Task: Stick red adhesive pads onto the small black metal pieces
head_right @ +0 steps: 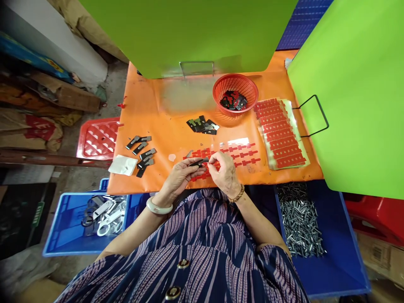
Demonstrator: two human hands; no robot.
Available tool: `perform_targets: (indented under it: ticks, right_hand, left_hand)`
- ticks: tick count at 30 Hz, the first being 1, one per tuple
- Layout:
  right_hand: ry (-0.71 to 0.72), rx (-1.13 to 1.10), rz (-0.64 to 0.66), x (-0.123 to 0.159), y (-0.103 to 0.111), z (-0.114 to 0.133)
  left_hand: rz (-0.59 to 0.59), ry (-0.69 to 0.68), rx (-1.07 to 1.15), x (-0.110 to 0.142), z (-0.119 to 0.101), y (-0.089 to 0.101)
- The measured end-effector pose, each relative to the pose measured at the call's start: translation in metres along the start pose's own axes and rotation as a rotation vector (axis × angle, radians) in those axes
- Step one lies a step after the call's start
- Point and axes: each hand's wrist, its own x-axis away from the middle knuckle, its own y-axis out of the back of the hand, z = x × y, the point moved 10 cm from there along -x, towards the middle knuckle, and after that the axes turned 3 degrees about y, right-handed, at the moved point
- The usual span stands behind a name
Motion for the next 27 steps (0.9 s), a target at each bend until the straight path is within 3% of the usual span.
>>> perform_targets:
  ticks: [8, 27]
  right_hand:
    - [-0.043, -0.027, 0.034, 0.003, -0.003, -0.004]
    - [0.027, 0.007, 0.024, 0.001, -0.006, 0.001]
  left_hand:
    - [0.028, 0.026, -0.023, 0.001, 0.005, -0.005]
    - [0.049, 0.037, -0.028, 0.004, 0.000, -0.014]
